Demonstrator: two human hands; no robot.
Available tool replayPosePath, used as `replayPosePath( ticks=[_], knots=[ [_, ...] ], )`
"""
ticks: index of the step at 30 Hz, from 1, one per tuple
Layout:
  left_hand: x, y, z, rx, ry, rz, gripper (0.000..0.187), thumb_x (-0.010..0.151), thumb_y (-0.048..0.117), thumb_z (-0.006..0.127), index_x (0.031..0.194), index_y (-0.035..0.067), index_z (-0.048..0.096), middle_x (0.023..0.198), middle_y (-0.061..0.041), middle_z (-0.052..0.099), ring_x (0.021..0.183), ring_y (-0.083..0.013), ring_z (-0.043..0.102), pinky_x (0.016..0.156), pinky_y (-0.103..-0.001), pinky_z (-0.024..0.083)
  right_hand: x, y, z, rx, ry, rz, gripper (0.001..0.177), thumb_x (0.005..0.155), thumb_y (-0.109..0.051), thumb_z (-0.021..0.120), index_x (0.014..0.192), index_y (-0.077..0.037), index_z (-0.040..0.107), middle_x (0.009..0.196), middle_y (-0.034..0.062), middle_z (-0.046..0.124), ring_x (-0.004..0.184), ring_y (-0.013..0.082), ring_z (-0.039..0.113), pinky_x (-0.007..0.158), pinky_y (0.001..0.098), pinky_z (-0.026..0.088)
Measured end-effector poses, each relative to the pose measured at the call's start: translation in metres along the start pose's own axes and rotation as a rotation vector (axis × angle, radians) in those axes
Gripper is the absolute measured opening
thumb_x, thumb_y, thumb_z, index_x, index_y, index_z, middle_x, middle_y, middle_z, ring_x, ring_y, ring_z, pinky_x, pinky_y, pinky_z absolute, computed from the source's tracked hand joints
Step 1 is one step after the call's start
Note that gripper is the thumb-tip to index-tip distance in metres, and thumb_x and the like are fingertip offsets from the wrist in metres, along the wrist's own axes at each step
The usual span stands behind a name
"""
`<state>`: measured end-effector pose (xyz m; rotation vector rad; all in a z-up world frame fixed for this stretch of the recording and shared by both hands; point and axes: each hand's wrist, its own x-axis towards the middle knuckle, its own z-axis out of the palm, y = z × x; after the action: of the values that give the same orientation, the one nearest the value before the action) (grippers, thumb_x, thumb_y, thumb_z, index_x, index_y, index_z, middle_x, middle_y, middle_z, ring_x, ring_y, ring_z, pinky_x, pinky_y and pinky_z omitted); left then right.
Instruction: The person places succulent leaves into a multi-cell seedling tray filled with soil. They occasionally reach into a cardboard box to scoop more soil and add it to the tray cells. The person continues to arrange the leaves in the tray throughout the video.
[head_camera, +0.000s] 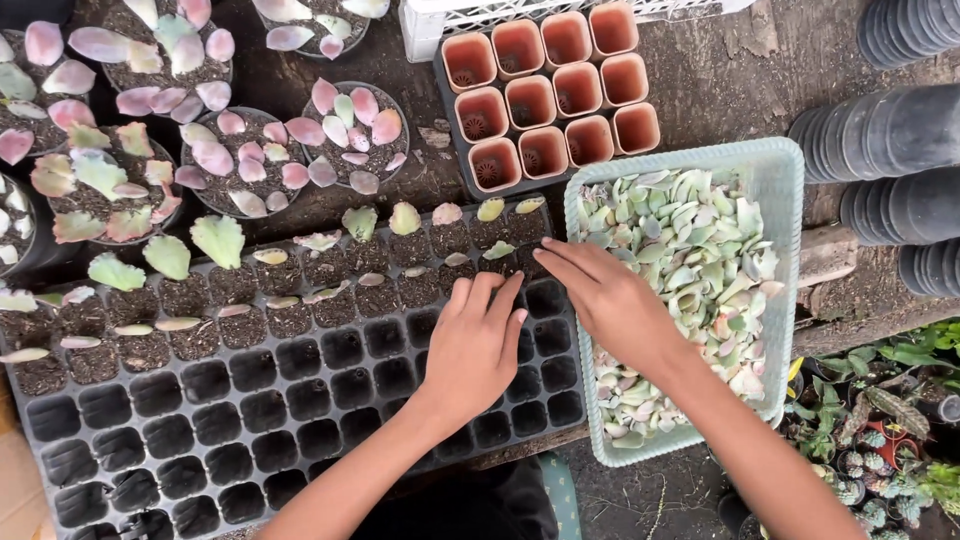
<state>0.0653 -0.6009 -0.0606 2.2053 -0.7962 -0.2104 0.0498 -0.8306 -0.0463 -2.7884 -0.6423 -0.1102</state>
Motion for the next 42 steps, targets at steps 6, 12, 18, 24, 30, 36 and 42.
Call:
replayPosePath(
  ticks=[6, 12, 18, 24, 30, 36, 42],
  knots=[
    [-0.004, -0.001, 0.025, 0.347, 0.033, 0.07, 0.044, 0.11, 0.018, 0.052, 0.148, -0.002, 0.06, 0.116, -0.011, 0.05, 0.092, -0.0238, 0.044, 0.068, -0.037, 0.035, -0.019, -0.035, 0.019, -0.287, 0.019, 0.275, 0.051, 0.117, -0.038, 0.044, 0.163, -0.016, 0.05, 0.177, 0.0008, 0.041, 0.161, 0.0243, 0.031, 0.117, 0.0511, 0.022],
    [-0.012, -0.001, 0.047, 0.584, 0.109, 0.145, 0.048, 0.111, 0.023, 0.046, 0.152, 0.001, 0.058, 0.117, -0.01, 0.053, 0.095, -0.0239, 0.046, 0.074, -0.036, 0.036, -0.022, -0.046, 0.033, -0.156, -0.002, 0.333, 0.056, 0.119, -0.041, 0.038, 0.165, -0.009, 0.046, 0.18, 0.0059, 0.034, 0.168, 0.0263, 0.02, 0.119, 0.0537, 0.009],
    [-0.016, 0.003, 0.036, 0.383, 0.196, 0.113, 0.034, 0.108, 0.011, 0.05, 0.134, 0.002, 0.069, 0.104, -0.005, 0.052, 0.085, -0.0226, 0.046, 0.065, -0.036, 0.032, -0.011, -0.04, 0.032, -0.081, 0.022, 0.262, 0.057, 0.119, -0.039, 0.035, 0.171, -0.016, 0.037, 0.182, 0.0015, 0.031, 0.167, 0.0189, 0.024, 0.124, 0.0524, 0.006],
    [-0.026, 0.006, 0.012, 0.05, 0.255, 0.091, 0.024, 0.104, 0.002, 0.054, 0.121, 0.001, 0.071, 0.097, -0.007, 0.062, 0.081, -0.0265, 0.052, 0.068, -0.038, 0.044, -0.014, -0.029, 0.033, -0.155, -0.066, 0.186, 0.057, 0.116, -0.037, 0.043, 0.17, -0.019, 0.042, 0.177, -0.0029, 0.04, 0.165, 0.0146, 0.033, 0.129, 0.0598, 0.017],
    [-0.033, 0.012, -0.003, 0.014, 0.26, 0.134, 0.023, 0.103, 0.0, 0.054, 0.117, 0.002, 0.072, 0.089, -0.006, 0.058, 0.076, -0.0254, 0.049, 0.063, -0.036, 0.038, -0.015, -0.034, 0.029, -0.135, -0.091, 0.22, 0.061, 0.117, -0.043, 0.037, 0.174, -0.021, 0.033, 0.18, -0.0036, 0.033, 0.167, 0.0159, 0.027, 0.129, 0.0597, 0.012],
    [-0.039, 0.006, -0.001, 0.013, 0.256, 0.103, 0.021, 0.103, 0.0, 0.055, 0.116, 0.003, 0.072, 0.089, -0.005, 0.057, 0.076, -0.0257, 0.05, 0.063, -0.037, 0.039, -0.021, -0.037, 0.035, -0.188, -0.115, 0.205, 0.063, 0.117, -0.05, 0.033, 0.173, -0.022, 0.034, 0.18, -0.0046, 0.033, 0.166, 0.0143, 0.028, 0.128, 0.0627, 0.015],
    [-0.045, 0.003, -0.003, -0.003, 0.25, 0.077, 0.022, 0.104, 0.001, 0.054, 0.116, 0.002, 0.072, 0.09, -0.005, 0.059, 0.077, -0.0257, 0.05, 0.063, -0.037, 0.04, -0.025, -0.042, 0.03, -0.153, -0.1, 0.295, 0.066, 0.117, -0.051, 0.03, 0.175, -0.021, 0.03, 0.182, -0.0038, 0.029, 0.168, 0.0143, 0.023, 0.127, 0.0609, 0.015]
  ],
)
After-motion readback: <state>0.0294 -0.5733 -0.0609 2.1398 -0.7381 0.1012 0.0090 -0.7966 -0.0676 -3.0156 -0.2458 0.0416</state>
